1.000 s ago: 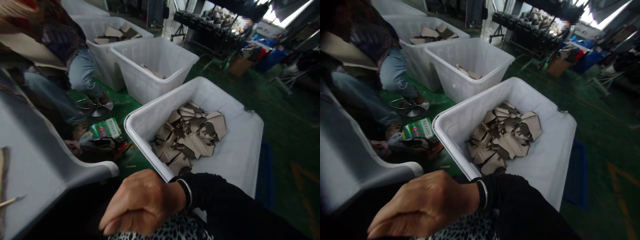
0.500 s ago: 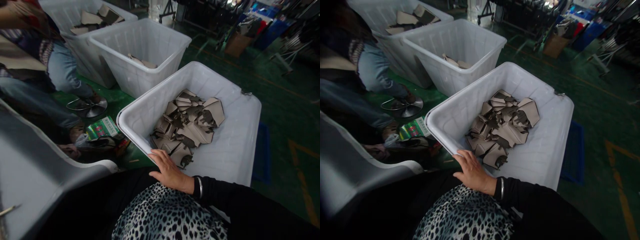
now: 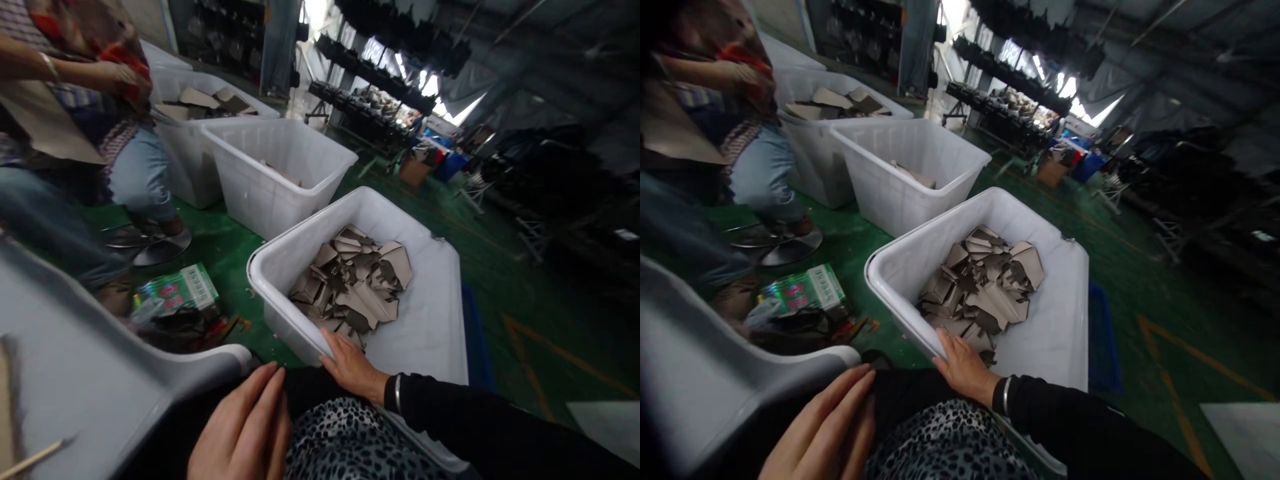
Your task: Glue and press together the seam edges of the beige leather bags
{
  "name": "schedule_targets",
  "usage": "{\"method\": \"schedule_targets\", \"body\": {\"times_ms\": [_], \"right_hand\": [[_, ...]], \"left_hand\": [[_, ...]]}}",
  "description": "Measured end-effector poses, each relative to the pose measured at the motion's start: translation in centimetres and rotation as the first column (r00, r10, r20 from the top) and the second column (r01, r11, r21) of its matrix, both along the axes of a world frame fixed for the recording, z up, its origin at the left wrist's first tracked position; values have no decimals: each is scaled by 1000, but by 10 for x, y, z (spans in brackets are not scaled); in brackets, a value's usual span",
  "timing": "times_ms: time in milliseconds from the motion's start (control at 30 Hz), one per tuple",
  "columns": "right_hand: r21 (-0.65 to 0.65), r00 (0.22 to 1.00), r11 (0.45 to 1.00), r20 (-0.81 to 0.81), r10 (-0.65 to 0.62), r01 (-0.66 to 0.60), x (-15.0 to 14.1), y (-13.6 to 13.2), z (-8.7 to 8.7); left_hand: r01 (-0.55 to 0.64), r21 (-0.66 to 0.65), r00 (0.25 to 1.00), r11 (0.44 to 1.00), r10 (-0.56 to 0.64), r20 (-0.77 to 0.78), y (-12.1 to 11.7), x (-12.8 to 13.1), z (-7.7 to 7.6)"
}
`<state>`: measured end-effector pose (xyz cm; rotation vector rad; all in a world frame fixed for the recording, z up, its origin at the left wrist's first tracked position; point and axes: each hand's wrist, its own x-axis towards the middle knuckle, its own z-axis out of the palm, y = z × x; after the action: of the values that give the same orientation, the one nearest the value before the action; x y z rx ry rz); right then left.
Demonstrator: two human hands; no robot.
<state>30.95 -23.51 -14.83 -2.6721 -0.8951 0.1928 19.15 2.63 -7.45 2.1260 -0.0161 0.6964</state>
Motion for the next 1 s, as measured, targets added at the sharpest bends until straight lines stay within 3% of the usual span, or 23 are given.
{"method": "schedule_targets", "body": {"times_ms": [100, 267, 400, 600, 700, 867, 1000], "right_hand": [[-29, 1000, 999, 8, -13, 14, 1, 2, 3], [-55, 999, 998, -15, -31, 30, 1, 4, 6], [-76, 998, 996, -27, -49, 47, 3, 4, 7], [-56, 996, 996, -34, -77, 75, 4, 10, 1], [-59, 994, 993, -32, -106, 103, 4, 15, 1], [28, 993, 993, -3, -117, 117, 8, 21, 6], [88, 990, 987, 24, -138, 136, 20, 48, 4]], "left_hand": [[94, -10, 995, 996, -93, 24, -3, 39, -7], [116, -150, 981, 982, -137, -140, -3, 61, -38], [21, -250, 962, 968, -87, -258, -21, 83, -58], [-236, -354, 943, 905, 124, -310, -54, 138, -59], [-284, -321, 935, 904, 186, -302, -56, 167, -61], [-305, -101, 904, 947, 255, -343, -60, 202, -69], [-318, 32, 905, 948, 313, -287, -44, 230, -81]]}}
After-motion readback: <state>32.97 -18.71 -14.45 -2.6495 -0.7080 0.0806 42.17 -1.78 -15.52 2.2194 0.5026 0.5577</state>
